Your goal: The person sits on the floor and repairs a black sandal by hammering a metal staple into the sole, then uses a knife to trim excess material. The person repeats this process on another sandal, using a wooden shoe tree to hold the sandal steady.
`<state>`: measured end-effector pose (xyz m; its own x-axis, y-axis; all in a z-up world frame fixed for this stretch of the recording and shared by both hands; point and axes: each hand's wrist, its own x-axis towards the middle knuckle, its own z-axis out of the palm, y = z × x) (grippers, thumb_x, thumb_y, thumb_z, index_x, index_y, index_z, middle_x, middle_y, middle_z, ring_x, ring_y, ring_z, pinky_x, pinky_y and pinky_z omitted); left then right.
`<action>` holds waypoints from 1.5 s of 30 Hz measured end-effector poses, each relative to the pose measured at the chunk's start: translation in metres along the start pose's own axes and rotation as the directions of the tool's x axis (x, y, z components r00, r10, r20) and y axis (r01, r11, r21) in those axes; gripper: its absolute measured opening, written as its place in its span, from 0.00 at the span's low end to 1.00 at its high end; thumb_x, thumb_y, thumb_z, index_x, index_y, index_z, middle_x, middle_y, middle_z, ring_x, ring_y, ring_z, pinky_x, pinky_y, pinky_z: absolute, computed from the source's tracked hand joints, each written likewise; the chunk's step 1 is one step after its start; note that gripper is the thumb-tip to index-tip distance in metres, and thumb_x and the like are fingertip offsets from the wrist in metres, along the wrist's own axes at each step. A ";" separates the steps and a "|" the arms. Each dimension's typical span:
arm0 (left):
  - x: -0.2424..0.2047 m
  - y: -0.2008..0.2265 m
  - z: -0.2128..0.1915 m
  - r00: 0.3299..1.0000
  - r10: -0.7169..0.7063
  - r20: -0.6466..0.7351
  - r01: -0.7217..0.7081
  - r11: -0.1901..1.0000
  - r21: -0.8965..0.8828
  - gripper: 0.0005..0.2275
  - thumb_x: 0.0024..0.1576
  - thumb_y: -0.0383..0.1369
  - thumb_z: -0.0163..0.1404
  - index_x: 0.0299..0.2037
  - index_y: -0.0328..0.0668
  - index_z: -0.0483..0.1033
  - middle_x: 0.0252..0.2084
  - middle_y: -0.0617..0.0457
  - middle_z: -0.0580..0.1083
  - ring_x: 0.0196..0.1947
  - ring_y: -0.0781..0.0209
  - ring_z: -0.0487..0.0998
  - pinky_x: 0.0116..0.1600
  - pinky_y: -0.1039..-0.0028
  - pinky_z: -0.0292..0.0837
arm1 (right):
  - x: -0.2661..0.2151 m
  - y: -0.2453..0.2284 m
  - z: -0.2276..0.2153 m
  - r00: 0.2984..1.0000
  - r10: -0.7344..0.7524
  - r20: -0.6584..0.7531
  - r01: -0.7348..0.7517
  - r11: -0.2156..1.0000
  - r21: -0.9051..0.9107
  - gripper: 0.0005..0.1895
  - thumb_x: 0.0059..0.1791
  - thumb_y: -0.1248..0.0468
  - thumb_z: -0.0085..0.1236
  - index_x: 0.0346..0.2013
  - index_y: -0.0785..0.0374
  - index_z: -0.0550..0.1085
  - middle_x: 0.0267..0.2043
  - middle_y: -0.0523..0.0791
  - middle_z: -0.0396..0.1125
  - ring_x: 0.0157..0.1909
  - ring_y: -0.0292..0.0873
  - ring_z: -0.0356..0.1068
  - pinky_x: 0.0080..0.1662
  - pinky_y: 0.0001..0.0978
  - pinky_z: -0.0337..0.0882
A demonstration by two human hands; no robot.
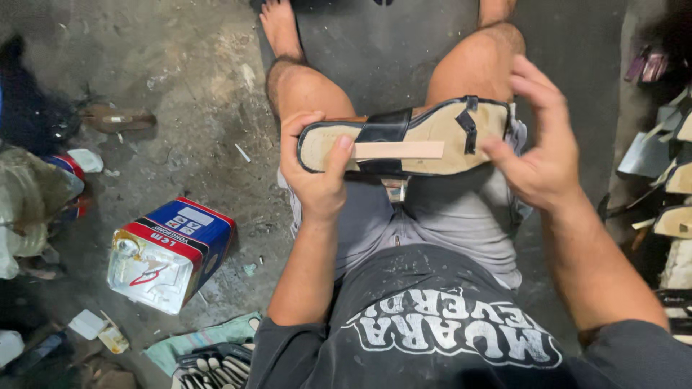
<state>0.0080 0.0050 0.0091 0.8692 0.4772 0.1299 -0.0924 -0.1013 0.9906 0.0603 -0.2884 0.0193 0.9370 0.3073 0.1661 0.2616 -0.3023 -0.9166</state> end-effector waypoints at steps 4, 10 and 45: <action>-0.011 0.017 -0.001 0.902 -0.428 0.058 0.371 0.698 -0.613 0.18 0.56 0.29 0.58 0.55 0.34 0.69 0.49 0.46 0.71 0.48 0.54 0.74 0.57 0.63 0.69 | -0.016 -0.010 0.011 0.978 0.056 -0.202 0.023 0.929 0.369 0.34 0.53 0.55 0.63 0.69 0.63 0.61 0.73 0.56 0.57 0.73 0.53 0.61 0.72 0.48 0.61; -0.020 0.029 0.032 0.741 -0.256 0.621 0.660 0.449 -0.602 0.35 0.63 0.51 0.52 0.73 0.37 0.53 0.70 0.40 0.64 0.71 0.51 0.64 0.76 0.61 0.58 | -0.024 -0.040 0.040 0.973 -0.230 -0.010 0.226 0.946 0.233 0.39 0.47 0.65 0.68 0.69 0.68 0.61 0.69 0.57 0.62 0.69 0.55 0.66 0.68 0.45 0.67; -0.025 0.003 0.031 0.722 -0.351 0.597 0.296 0.936 0.193 0.22 0.67 0.37 0.49 0.65 0.29 0.64 0.66 0.41 0.69 0.61 0.52 0.75 0.65 0.65 0.69 | -0.106 0.058 -0.037 0.693 0.720 -0.004 -0.249 0.245 0.937 0.20 0.52 0.71 0.42 0.59 0.69 0.65 0.46 0.52 0.73 0.38 0.48 0.77 0.44 0.38 0.78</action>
<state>0.0008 -0.0341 0.0073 0.9496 -0.1408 -0.2802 0.2642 -0.1223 0.9567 -0.0149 -0.3720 -0.0380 0.8393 -0.0087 -0.5436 -0.3857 0.6951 -0.6066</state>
